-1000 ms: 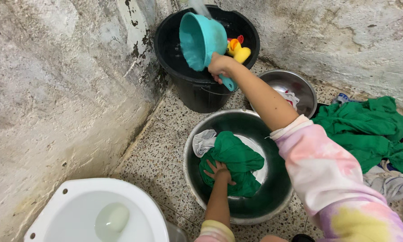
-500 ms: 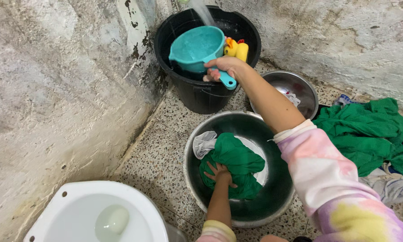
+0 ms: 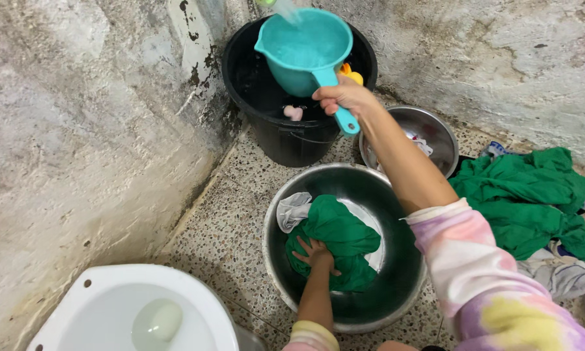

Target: The person washes clothes by hand in a metal basin. They scoop water from a black bucket using a blue scoop, pour it over the clothes, agitate and rinse them, then transfer the wet items to a second basin. They repeat this process with additional garments.

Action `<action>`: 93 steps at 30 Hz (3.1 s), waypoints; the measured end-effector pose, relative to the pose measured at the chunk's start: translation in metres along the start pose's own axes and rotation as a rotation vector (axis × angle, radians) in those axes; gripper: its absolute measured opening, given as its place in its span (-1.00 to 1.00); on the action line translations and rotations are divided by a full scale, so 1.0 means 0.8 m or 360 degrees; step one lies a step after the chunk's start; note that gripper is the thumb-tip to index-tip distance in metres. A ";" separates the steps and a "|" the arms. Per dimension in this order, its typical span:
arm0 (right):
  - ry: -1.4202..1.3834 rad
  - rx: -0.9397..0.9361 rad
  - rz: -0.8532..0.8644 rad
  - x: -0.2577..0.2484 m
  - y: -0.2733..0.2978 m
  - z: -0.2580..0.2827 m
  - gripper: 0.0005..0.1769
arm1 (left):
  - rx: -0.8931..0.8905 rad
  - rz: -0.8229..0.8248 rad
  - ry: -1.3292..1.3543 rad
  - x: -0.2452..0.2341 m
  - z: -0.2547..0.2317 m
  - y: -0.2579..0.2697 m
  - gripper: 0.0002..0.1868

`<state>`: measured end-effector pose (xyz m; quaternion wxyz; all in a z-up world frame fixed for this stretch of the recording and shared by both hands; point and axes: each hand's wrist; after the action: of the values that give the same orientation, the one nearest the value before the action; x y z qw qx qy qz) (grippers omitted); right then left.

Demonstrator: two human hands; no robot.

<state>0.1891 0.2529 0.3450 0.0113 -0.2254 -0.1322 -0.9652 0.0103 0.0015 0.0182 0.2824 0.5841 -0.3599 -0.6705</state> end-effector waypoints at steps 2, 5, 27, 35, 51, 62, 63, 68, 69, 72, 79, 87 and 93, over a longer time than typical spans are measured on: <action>-0.0072 -0.0020 0.0040 0.001 0.023 0.021 -0.51 | -0.0001 0.0002 -0.0003 -0.002 -0.001 0.001 0.72; -0.0066 -0.0025 -0.0022 0.000 0.067 0.053 -0.41 | 0.0008 0.0024 -0.0031 -0.002 -0.001 0.004 0.68; 0.0452 0.0531 0.0156 -0.099 0.423 -0.034 -0.36 | 0.0078 -0.0340 0.0148 0.027 0.014 -0.007 0.65; 0.0590 0.0723 0.0232 -0.132 0.405 -0.165 -0.47 | 0.0198 -0.0518 0.0173 0.035 0.031 -0.004 0.67; 0.1047 0.0699 0.0111 -0.131 0.384 -0.233 -0.46 | 0.0238 -0.0388 -0.0132 0.008 0.044 0.032 0.65; 0.2017 0.0546 -0.0055 -0.121 0.388 -0.264 -0.50 | 0.0205 -0.0290 -0.0054 -0.011 0.042 0.042 0.73; 0.2084 0.0364 -0.0001 -0.125 0.387 -0.270 -0.51 | 0.0208 -0.0263 -0.0010 -0.013 0.041 0.045 0.73; 0.2308 0.0197 0.0028 -0.134 0.393 -0.289 -0.63 | 0.0211 -0.0280 -0.0110 -0.018 0.039 0.055 0.69; 0.2336 0.0205 0.0022 -0.131 0.395 -0.289 -0.63 | 0.0211 -0.0270 -0.0106 -0.018 0.039 0.056 0.69; 0.2399 0.0234 0.0028 -0.120 0.399 -0.281 -0.62 | 0.0194 -0.0250 -0.0135 -0.018 0.037 0.056 0.65; 0.2713 -0.0075 0.0096 -0.100 0.415 -0.265 -0.66 | 0.0210 -0.0268 -0.0194 -0.012 0.036 0.034 0.68; 0.3064 -0.0644 0.0015 -0.078 0.420 -0.201 -0.67 | 0.0240 -0.0345 -0.0153 0.007 0.035 0.018 0.66; 0.3184 -0.1104 -0.0409 -0.029 0.373 -0.097 -0.58 | 0.0219 -0.0229 -0.0216 0.006 0.034 0.016 0.63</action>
<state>0.2008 -0.0558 0.3422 -0.0519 0.6943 0.1966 -0.6904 -0.0177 -0.0058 0.0275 0.1678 0.5797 -0.3805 -0.7007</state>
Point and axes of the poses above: each hand's wrist, its own y-axis away from the middle knuckle, its own x-axis out of the palm, z = x × y, and after that the axes turned 5 degrees about -z, right-handed
